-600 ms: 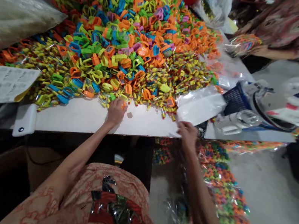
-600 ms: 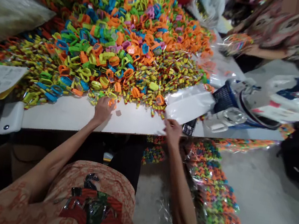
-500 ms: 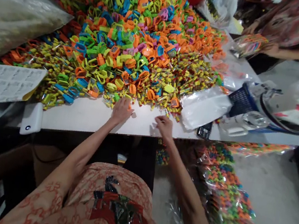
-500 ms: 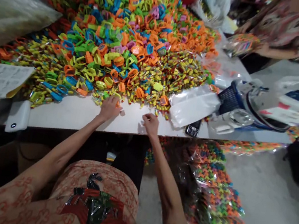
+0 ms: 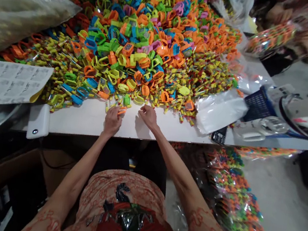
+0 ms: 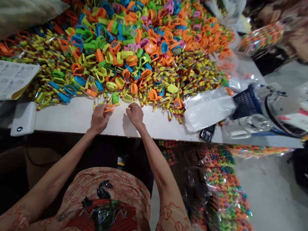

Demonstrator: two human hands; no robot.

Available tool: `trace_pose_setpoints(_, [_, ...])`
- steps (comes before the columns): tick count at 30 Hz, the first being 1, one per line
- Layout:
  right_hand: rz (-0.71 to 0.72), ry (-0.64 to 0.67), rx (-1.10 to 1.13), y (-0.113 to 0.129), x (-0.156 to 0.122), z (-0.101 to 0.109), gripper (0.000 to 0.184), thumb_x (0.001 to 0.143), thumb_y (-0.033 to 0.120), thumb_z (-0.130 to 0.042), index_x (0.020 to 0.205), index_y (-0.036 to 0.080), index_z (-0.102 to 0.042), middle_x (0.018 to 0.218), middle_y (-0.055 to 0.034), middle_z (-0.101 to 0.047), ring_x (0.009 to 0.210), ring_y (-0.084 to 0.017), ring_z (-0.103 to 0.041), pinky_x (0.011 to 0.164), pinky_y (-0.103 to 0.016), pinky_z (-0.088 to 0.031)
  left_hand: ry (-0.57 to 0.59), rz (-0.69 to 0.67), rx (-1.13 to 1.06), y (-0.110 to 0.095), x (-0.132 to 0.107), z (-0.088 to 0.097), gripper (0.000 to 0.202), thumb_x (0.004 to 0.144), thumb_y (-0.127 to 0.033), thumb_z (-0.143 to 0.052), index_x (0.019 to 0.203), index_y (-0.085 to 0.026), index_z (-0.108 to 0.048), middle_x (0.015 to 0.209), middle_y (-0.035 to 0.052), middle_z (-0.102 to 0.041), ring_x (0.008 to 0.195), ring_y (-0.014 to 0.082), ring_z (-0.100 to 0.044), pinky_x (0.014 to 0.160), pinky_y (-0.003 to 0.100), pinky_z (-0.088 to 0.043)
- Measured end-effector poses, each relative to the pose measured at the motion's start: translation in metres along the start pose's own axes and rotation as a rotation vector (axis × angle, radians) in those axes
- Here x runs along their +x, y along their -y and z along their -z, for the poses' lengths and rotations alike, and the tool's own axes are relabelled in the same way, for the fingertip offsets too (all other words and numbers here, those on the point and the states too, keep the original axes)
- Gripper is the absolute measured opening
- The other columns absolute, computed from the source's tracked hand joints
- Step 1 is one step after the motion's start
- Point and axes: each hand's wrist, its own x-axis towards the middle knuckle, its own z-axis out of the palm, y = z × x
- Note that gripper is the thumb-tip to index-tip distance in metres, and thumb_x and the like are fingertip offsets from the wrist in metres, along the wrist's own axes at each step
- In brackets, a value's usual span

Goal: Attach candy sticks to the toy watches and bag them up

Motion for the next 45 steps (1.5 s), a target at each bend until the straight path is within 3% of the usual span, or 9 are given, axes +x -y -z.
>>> trace_pose_setpoints(4, [0.071,0.038,-0.131,0.035,0.011,-0.021,0.030,0.094,0.027,-0.055,0.118,0.015,-0.067,0.118,-0.0132,-0.069,0.104,-0.026,-0.063,0.087,-0.035,-0.048,0.041,0.007,0.078,-0.007,-0.002,0.006,0.028,0.080,-0.019,-0.060,0.106,-0.022,-0.068,0.110,0.0130,-0.070,0.122,0.0334,-0.056,0.113,0.052,-0.039])
trace_pose_setpoints(7, [0.154,0.085,-0.296,0.053,0.017,-0.034,0.032,0.098,0.026,-0.050,0.125,0.016,-0.064,0.140,-0.0174,-0.058,0.110,-0.028,-0.063,0.088,-0.036,-0.049,0.068,0.057,0.150,-0.014,-0.001,0.009,0.015,0.082,-0.033,-0.067,0.092,-0.021,-0.064,0.102,0.0154,-0.069,0.113,0.0362,-0.058,0.106,0.054,-0.041])
trace_pose_setpoints(13, [0.196,0.189,-0.443,0.051,0.016,-0.036,0.034,0.096,0.011,-0.042,0.124,0.015,-0.061,0.127,-0.0189,-0.065,0.110,-0.030,-0.064,0.088,-0.038,-0.049,-0.017,0.280,-0.030,-0.016,0.002,0.019,0.018,0.077,-0.034,-0.066,0.083,-0.024,-0.053,0.087,0.0093,-0.067,0.094,0.0290,-0.062,0.089,0.043,-0.050])
trace_pose_setpoints(17, [0.147,0.099,-0.203,0.036,0.009,-0.029,0.025,0.086,0.010,-0.054,0.108,0.017,-0.064,0.119,-0.0144,-0.068,0.103,-0.028,-0.064,0.086,-0.037,-0.050,-0.074,0.528,-0.520,-0.021,0.005,0.029,0.024,0.075,-0.039,-0.062,0.090,-0.023,-0.052,0.079,-0.0004,-0.062,0.067,0.0158,-0.059,0.066,0.029,-0.051])
trace_pose_setpoints(20, [-0.022,0.112,0.297,0.032,0.002,-0.023,0.006,0.075,0.018,-0.063,0.076,0.020,-0.058,0.082,-0.0046,-0.066,0.076,-0.020,-0.062,0.068,-0.031,-0.049,-0.048,0.716,-0.897,-0.030,0.007,0.034,0.031,0.067,-0.038,-0.061,0.091,-0.023,-0.050,0.074,-0.0020,-0.063,0.066,0.0172,-0.065,0.057,0.026,-0.052])
trace_pose_setpoints(23, [-0.189,0.225,0.845,0.036,-0.013,-0.014,0.017,0.065,0.022,-0.067,0.065,0.023,-0.050,0.054,0.0057,-0.049,0.049,-0.011,-0.047,0.049,-0.025,-0.039,0.050,0.825,-1.122,-0.041,0.006,0.038,0.033,0.062,-0.035,-0.056,0.091,-0.021,-0.053,0.068,-0.0015,-0.062,0.064,0.0209,-0.068,0.052,0.029,-0.053])
trace_pose_setpoints(26, [-0.214,0.292,1.100,0.043,-0.032,-0.006,0.024,0.057,0.026,-0.076,0.068,0.022,-0.055,0.048,0.0084,-0.050,0.044,-0.010,-0.048,0.046,-0.023,-0.039,0.178,0.853,-1.192,-0.053,0.001,0.038,0.026,0.060,-0.037,-0.055,0.080,-0.020,-0.055,0.063,0.0002,-0.059,0.055,0.0177,-0.061,0.047,0.027,-0.049])
trace_pose_setpoints(33, [-0.195,0.349,1.145,0.044,-0.057,0.003,0.038,0.052,0.036,-0.091,0.073,0.019,-0.063,0.054,0.0041,-0.064,0.050,-0.011,-0.059,0.049,-0.023,-0.047,0.243,0.785,-1.044,-0.078,-0.012,0.033,0.013,0.052,-0.027,-0.059,0.058,-0.019,-0.051,0.051,-0.0036,-0.046,0.047,0.0083,-0.037,0.045,0.020,-0.029])
trace_pose_setpoints(45, [-0.190,0.421,1.143,0.032,-0.064,0.004,0.043,0.055,0.042,-0.092,0.073,0.018,-0.061,0.058,0.0002,-0.069,0.044,-0.010,-0.056,0.045,-0.021,-0.046,0.351,0.745,-0.950,-0.085,-0.011,0.042,0.010,0.052,-0.029,-0.054,0.049,-0.019,-0.052,0.043,-0.0012,-0.040,0.041,0.0090,-0.028,0.042,0.024,-0.020])
